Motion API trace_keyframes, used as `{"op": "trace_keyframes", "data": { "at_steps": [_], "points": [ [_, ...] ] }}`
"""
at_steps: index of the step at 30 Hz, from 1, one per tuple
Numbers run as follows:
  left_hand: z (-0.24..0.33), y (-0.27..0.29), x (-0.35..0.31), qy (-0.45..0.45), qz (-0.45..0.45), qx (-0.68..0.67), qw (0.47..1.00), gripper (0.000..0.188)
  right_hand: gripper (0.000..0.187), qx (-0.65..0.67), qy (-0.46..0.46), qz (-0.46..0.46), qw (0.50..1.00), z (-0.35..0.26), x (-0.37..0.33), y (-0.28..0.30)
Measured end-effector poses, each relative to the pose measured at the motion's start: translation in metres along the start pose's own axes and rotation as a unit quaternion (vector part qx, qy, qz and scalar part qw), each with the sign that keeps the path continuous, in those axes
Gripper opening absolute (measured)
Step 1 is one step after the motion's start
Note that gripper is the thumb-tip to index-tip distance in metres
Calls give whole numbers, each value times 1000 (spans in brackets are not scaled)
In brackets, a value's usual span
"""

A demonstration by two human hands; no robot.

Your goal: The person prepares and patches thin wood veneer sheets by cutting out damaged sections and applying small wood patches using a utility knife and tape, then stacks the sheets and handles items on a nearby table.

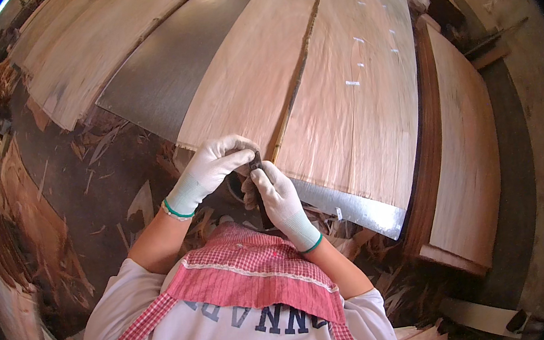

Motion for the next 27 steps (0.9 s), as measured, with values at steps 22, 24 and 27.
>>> {"op": "trace_keyframes", "data": {
  "at_steps": [22, 24, 27],
  "points": [
    [-58, -4, -6, 105, -14, 114, 988, 14, 27, -684, 221, -41, 694, -2, -6, 9],
    [-58, -7, -7, 115, 5, 114, 987, 15, 28, -654, 274, -14, 705, -10, -10, 8],
    [-55, -16, -7, 118, 10, 108, 987, 15, 27, -685, 230, -17, 691, -1, -12, 16]
  ]
}}
Point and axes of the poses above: each hand's wrist, its own x-axis towards the middle knuckle, its own y-axis out of the back of the hand, z = x × y, the point moved 5 cm from there along x, towards the middle knuckle, and after that the axes turned 4 degrees about y, right-handed, at the moved point
